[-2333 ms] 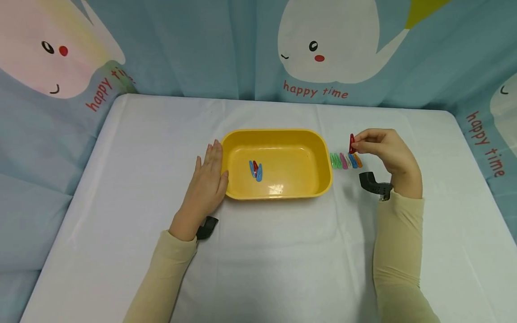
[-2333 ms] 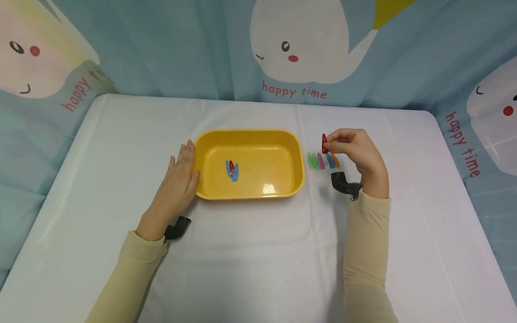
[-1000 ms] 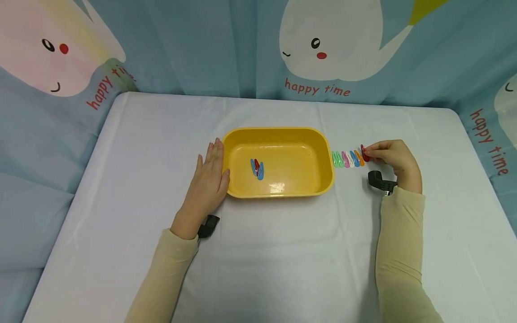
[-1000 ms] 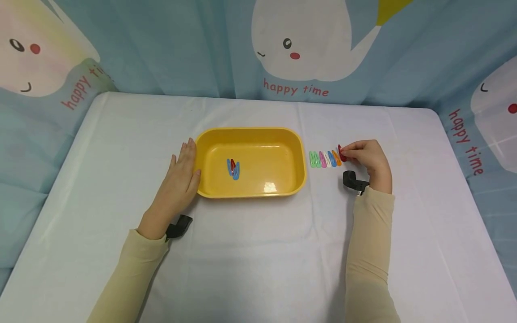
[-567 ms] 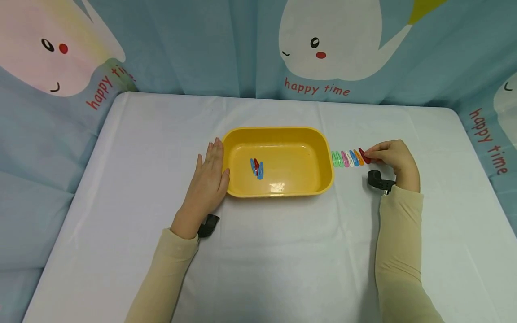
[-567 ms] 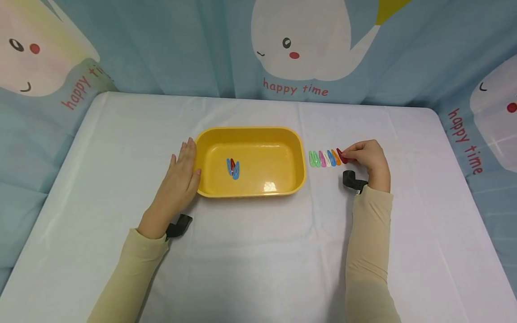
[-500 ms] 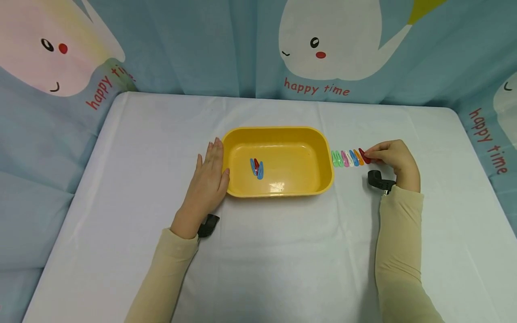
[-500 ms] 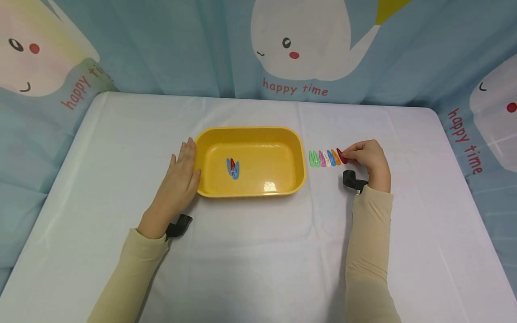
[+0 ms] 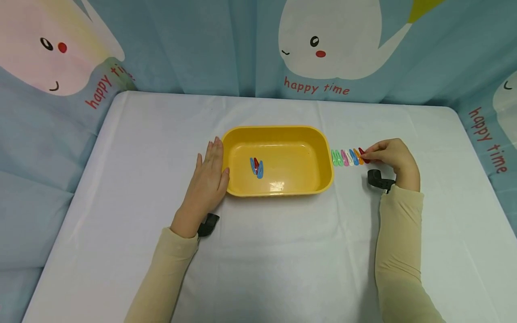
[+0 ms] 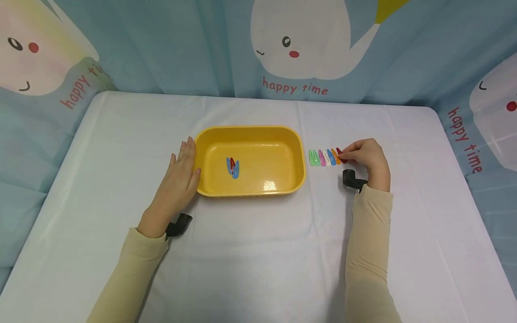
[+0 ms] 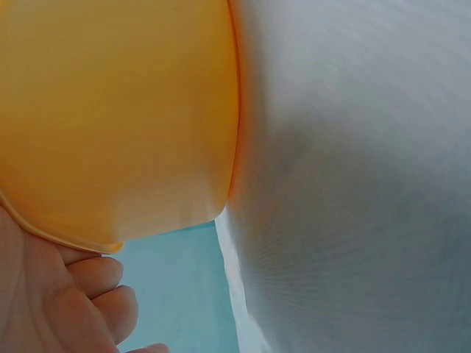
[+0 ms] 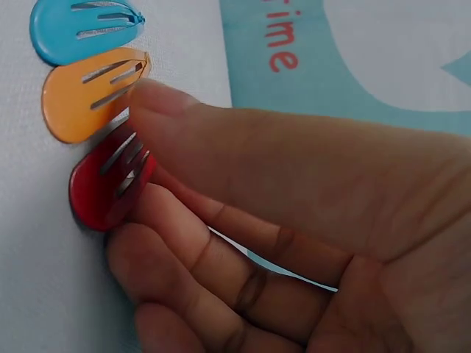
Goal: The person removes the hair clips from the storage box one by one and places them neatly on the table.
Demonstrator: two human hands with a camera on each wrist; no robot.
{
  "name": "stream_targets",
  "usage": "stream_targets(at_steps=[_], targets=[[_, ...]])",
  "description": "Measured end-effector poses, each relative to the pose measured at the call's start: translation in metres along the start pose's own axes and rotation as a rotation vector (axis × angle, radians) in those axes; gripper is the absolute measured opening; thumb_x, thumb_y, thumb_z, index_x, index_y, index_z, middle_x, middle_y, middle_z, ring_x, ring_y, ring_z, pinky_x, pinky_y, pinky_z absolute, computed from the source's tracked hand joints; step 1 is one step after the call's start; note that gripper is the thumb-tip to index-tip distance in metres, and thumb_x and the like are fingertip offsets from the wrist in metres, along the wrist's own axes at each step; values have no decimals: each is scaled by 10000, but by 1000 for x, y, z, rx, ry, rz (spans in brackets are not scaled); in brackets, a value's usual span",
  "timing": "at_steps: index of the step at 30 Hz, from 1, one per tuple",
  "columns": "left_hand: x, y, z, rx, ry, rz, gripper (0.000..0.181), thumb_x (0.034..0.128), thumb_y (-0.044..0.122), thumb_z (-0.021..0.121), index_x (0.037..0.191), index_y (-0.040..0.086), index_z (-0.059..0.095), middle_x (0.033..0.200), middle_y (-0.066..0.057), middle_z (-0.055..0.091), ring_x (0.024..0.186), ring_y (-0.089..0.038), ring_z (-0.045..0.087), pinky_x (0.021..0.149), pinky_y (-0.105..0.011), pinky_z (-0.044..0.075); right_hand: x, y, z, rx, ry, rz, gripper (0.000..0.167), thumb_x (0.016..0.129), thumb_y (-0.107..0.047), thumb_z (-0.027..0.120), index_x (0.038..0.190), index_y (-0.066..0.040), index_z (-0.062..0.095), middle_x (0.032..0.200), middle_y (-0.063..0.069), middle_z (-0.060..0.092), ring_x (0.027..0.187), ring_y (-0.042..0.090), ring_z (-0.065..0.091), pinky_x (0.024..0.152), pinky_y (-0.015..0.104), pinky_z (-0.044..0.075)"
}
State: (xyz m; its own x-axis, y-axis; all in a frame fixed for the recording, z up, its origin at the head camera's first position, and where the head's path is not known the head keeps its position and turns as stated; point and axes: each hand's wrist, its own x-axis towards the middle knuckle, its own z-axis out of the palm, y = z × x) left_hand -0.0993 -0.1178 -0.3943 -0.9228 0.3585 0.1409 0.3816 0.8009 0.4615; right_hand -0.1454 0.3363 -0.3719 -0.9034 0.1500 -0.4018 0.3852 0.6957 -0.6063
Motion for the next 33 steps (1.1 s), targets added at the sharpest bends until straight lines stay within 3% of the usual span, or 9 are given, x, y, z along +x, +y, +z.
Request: stream_targets(at_steps=[12, 19, 33], targets=[[0, 1, -1, -5, -7, -3, 614, 1008, 215, 331, 1493, -29, 44, 1564, -142, 62, 1435, -280, 61, 1119, -532, 60, 1, -5, 3, -25, -33, -6, 266, 827, -213, 720, 960, 15, 693, 735, -90, 620, 806, 206, 474, 726, 353, 363], [1, 0, 0, -4, -1, 0, 612, 1008, 212, 333, 1493, -30, 49, 1561, -149, 70, 1432, -297, 80, 1119, -533, 66, 2, -3, 1, -16, -49, -4, 228, 837, -197, 716, 934, 9, 702, 705, -100, 638, 755, 159, 512, 714, 334, 381], [1, 1, -1, -8, -4, -3, 609, 1010, 218, 328, 1492, -32, 51, 1562, -144, 65, 1435, -272, 56, 1121, -526, 61, 1, -6, 2, -42, -53, -10, 252, 853, -240, 699, 921, 3, 703, 698, -74, 630, 771, 188, 498, 715, 341, 371]])
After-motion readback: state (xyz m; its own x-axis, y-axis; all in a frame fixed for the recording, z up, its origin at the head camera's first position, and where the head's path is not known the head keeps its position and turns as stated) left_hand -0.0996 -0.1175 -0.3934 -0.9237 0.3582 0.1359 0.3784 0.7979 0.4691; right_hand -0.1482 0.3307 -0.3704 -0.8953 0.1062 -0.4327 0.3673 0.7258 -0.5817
